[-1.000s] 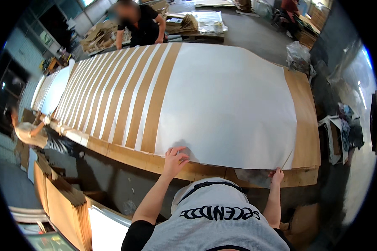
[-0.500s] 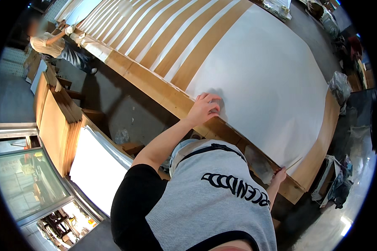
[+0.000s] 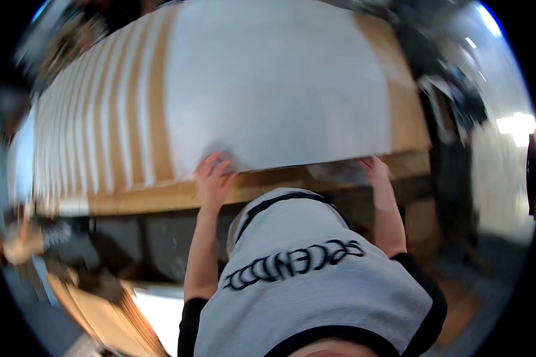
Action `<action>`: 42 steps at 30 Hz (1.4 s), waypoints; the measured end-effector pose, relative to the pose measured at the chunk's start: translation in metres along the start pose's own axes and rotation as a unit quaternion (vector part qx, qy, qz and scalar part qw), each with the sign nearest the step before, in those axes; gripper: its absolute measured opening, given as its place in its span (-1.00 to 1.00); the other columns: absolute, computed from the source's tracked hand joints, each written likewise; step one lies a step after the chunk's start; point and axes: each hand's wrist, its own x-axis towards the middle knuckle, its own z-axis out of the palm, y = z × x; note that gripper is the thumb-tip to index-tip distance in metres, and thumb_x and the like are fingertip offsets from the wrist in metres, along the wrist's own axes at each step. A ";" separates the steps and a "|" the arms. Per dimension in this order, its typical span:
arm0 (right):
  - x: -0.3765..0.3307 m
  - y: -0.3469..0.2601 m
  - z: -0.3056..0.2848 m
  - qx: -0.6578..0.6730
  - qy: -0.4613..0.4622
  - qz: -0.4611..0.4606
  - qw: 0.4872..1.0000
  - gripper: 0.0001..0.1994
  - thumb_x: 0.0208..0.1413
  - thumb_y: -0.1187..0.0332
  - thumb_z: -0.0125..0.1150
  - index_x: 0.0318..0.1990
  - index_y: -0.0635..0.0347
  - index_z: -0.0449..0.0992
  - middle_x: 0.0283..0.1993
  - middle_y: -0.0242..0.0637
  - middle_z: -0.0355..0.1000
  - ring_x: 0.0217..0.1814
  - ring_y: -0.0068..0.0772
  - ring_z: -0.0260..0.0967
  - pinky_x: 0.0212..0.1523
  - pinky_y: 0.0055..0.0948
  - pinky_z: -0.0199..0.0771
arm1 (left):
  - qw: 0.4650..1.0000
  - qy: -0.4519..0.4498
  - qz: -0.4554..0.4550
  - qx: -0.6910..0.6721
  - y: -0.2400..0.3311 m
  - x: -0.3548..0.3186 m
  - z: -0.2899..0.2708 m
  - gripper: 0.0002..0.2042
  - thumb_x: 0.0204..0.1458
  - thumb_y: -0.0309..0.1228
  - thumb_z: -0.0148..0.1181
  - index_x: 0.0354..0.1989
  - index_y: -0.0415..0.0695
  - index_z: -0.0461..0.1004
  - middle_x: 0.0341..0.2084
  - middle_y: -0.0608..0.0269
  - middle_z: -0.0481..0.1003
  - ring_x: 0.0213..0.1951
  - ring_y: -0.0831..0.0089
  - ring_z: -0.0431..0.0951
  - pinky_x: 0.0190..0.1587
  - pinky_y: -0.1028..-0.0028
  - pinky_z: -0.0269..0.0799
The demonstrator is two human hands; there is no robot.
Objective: The person repeatedly picks up large white paper sheets and places them onto a long wooden workbench. The person handles the sheets one at a time, aligning them on the surface. Other people are visible in the background working at the same bench.
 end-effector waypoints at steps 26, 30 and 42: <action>-0.006 0.002 -0.027 0.053 0.119 -0.179 0.975 -0.76 -0.04 0.38 0.01 -0.25 0.38 0.39 -0.24 -0.13 0.37 -0.30 -0.28 0.36 -0.30 -0.35 0.38 | 0.948 -0.006 -0.234 -0.216 0.038 0.003 -0.004 -0.78 -0.15 -0.48 0.13 -0.27 -0.18 0.37 -0.24 0.15 0.35 -0.20 0.28 0.34 -0.15 0.40 0.27; -0.032 -0.023 -0.031 0.005 0.062 -0.008 0.998 -0.64 0.08 0.19 -0.17 -0.02 0.17 0.23 0.00 -0.04 0.22 -0.17 -0.25 0.36 -0.68 -0.60 0.10 | 0.573 0.057 -0.558 -0.598 0.046 0.002 -0.007 -0.73 -0.02 -0.45 -0.02 -0.16 -0.30 0.20 -0.27 0.01 0.35 -0.22 0.28 0.39 -0.15 0.35 0.37; 0.020 -0.052 0.004 0.004 0.078 0.166 0.983 -0.68 0.14 0.13 -0.33 -0.17 0.06 0.32 -0.06 0.21 0.18 -0.11 0.14 0.27 -0.83 -0.78 0.02 | 0.428 0.115 -0.660 -0.606 0.038 0.005 -0.019 -0.57 -0.04 -0.37 -0.01 -0.03 -0.29 0.07 -0.06 -0.09 0.15 -0.04 0.12 0.23 -0.03 0.20 0.28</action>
